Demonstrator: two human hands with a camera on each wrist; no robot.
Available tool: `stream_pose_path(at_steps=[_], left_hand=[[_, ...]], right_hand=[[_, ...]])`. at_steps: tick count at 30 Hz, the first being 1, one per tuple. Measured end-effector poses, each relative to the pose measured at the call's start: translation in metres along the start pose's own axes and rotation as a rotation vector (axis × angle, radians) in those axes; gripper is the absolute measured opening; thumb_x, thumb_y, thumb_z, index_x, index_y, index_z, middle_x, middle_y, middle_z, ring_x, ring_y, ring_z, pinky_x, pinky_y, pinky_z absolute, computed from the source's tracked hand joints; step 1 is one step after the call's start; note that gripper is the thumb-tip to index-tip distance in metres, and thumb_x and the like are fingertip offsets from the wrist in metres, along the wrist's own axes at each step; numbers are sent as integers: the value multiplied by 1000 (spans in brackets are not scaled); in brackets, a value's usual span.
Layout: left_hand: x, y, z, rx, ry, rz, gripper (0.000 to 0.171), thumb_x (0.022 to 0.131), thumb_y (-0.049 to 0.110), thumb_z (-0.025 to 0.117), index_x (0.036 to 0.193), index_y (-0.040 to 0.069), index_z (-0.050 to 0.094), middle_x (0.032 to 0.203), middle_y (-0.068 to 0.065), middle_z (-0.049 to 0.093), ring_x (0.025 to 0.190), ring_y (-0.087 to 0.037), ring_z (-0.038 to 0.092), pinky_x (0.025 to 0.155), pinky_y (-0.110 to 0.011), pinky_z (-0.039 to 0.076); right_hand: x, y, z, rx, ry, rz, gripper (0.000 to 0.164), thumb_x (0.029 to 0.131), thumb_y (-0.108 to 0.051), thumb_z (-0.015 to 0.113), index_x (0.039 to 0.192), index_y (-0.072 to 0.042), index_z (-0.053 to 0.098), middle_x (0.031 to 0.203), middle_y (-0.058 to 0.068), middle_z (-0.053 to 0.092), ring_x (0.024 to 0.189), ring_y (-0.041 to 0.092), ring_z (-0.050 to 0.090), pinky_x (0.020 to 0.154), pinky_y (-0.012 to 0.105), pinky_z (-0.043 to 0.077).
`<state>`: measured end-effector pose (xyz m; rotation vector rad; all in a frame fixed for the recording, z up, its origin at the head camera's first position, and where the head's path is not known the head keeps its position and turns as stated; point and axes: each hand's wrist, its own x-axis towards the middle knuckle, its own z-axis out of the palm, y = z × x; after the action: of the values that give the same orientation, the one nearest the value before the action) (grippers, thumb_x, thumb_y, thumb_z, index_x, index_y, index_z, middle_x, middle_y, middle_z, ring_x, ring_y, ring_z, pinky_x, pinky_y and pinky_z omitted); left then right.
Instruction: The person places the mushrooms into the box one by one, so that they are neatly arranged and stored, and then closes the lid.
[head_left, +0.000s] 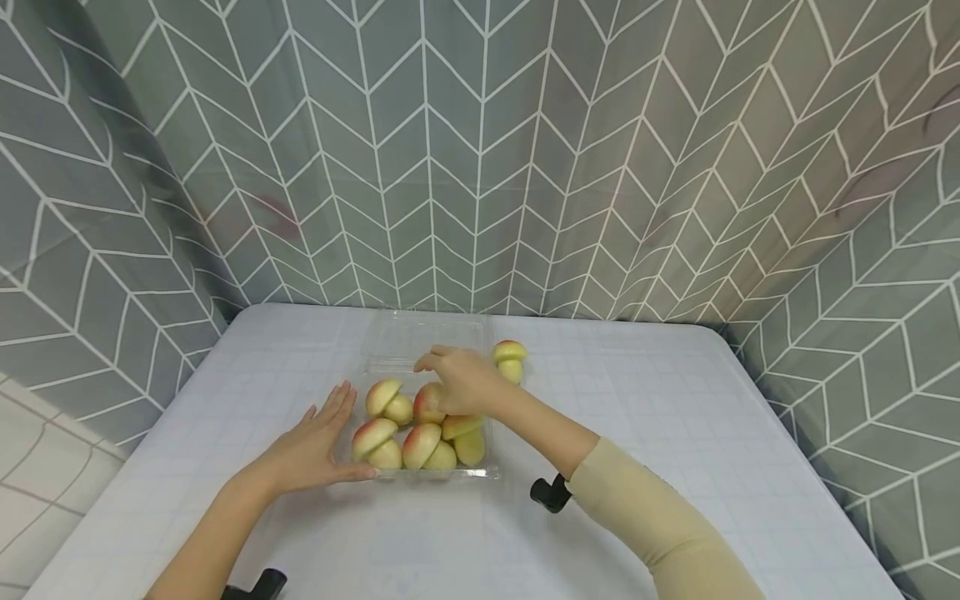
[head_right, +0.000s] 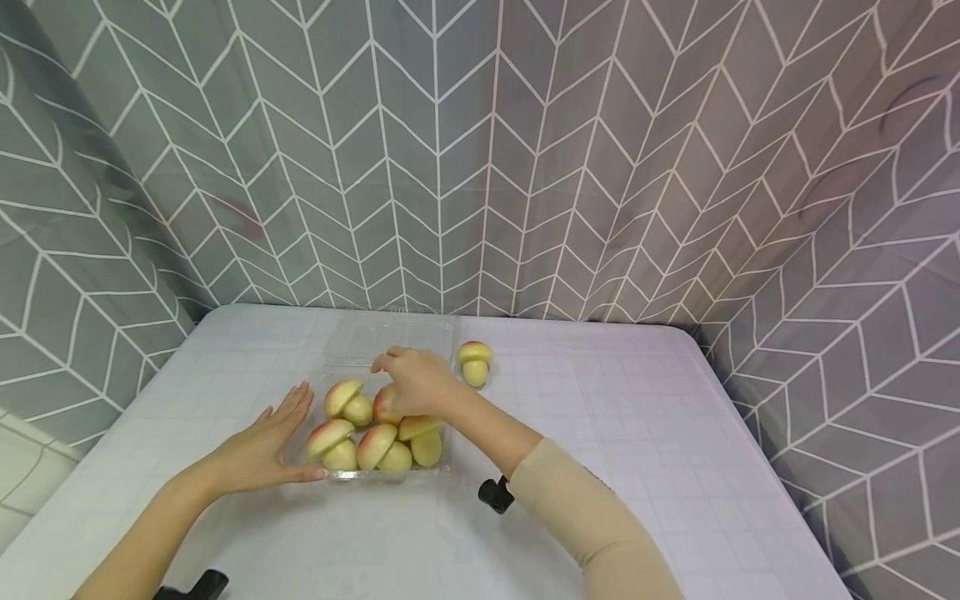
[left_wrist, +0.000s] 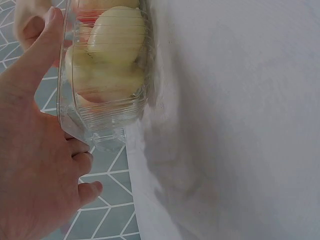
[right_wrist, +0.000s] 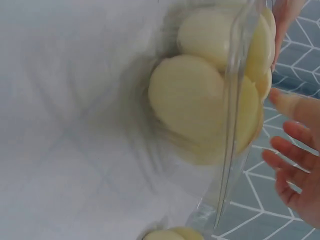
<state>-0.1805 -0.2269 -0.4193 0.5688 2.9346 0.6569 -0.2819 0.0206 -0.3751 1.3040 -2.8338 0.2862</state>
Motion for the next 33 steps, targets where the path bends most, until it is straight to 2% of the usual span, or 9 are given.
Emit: stream_pose_path(at_steps=[3, 7, 12, 15, 19, 22, 25, 29, 33], left_hand=[[-1, 0, 0, 4, 5, 3, 122, 73, 68, 68, 147, -14, 16, 155, -31, 9, 143, -44, 10, 109, -66, 14], [-1, -1, 2, 5, 2, -2, 122, 73, 68, 68, 147, -14, 16, 155, -30, 9, 143, -43, 9, 110, -65, 14], [-1, -1, 3, -1, -5, -9, 122, 73, 69, 68, 147, -14, 16, 156, -29, 8, 143, -43, 9, 110, -64, 13], [0, -1, 2, 2, -6, -11, 123, 73, 69, 68, 147, -13, 16, 156, -29, 8, 143, -43, 9, 110, -64, 13], [0, 0, 1, 4, -9, -13, 123, 73, 70, 67, 147, -13, 16, 156, -29, 8, 143, -43, 9, 110, -64, 13], [0, 0, 0, 9, -6, -9, 123, 73, 70, 67, 147, -14, 16, 155, -30, 8, 143, -43, 9, 110, -64, 13], [0, 0, 0, 13, -1, -5, 123, 73, 70, 67, 147, -14, 17, 155, -30, 9, 143, -44, 10, 110, -65, 14], [1, -1, 0, 11, -5, -9, 123, 73, 69, 67, 147, -14, 16, 155, -30, 8, 143, -44, 9, 110, -65, 13], [1, -2, 0, 11, -3, -4, 122, 73, 68, 68, 147, -14, 17, 155, -31, 9, 143, -44, 10, 109, -66, 14]], right_hand=[[-3, 3, 1, -65, -62, -5, 55, 76, -20, 76, 129, -20, 61, 120, -1, 60, 91, 15, 63, 61, 28, 51], [-4, 2, 6, -100, -104, -12, 56, 77, -19, 75, 131, -22, 60, 120, -1, 59, 93, 17, 64, 63, 30, 53], [-2, -4, 16, -122, -80, 7, 45, 83, -32, 75, 124, -18, 64, 110, 0, 60, 86, 16, 63, 65, 28, 53], [-1, -7, 22, -150, -62, 27, 47, 85, -41, 72, 124, -15, 63, 107, 1, 59, 81, 13, 62, 62, 27, 52], [-1, -9, 28, -170, -25, 48, 48, 89, -44, 66, 125, -12, 61, 109, 2, 61, 82, 14, 64, 63, 27, 53], [0, -9, 29, -120, -7, 67, 49, 92, -45, 62, 126, -10, 60, 115, 4, 63, 90, 18, 65, 69, 29, 55], [1, -8, 26, -23, 6, 78, 48, 93, -42, 60, 126, -8, 61, 121, 6, 64, 102, 21, 65, 81, 32, 55], [-1, -6, 21, 93, 30, 78, 42, 95, -35, 61, 125, -6, 62, 123, 6, 65, 110, 23, 62, 90, 34, 52], [-6, -2, 18, 142, 56, 87, 42, 95, -36, 60, 127, -8, 61, 124, 5, 64, 104, 20, 65, 85, 30, 53]])
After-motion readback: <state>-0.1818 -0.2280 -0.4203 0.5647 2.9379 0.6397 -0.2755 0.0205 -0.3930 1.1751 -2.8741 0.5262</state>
